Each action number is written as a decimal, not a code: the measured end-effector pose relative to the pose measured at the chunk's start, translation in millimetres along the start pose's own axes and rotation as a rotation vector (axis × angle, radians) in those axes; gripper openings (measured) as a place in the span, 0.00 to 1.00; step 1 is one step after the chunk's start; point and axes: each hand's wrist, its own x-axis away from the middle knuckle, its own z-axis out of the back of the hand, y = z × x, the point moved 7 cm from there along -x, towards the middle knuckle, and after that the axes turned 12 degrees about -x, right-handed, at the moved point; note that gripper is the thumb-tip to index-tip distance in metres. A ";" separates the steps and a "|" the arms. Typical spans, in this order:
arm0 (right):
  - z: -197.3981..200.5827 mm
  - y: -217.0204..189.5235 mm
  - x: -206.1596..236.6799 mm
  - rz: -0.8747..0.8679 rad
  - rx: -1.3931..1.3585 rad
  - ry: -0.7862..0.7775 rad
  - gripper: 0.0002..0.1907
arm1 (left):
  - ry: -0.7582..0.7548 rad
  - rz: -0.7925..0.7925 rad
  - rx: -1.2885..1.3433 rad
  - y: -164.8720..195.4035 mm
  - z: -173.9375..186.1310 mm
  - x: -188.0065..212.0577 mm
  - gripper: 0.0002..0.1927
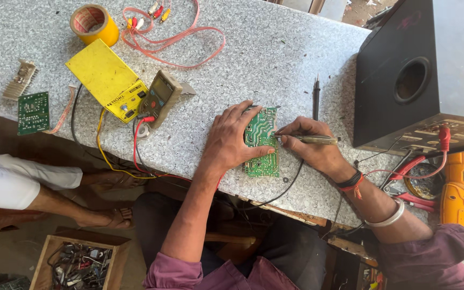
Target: The person uses a pen-like tool to probe and scrape various points on a green circuit board. They flip the board over to work on the component side and then return to the solder side, continuing to probe and scrape different areas.
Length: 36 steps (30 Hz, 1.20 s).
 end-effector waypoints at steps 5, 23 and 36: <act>-1.9 1.0 2.1 -0.066 -0.016 -0.015 0.10 | -0.007 0.005 0.007 1.1 2.7 0.6 0.56; -3.5 -4.2 2.5 -0.088 0.058 0.058 0.10 | -0.006 0.006 0.000 -2.1 -0.1 0.4 0.57; -10.2 -24.2 7.1 0.071 0.071 0.015 0.08 | -0.014 0.008 -0.004 -0.2 3.4 0.3 0.56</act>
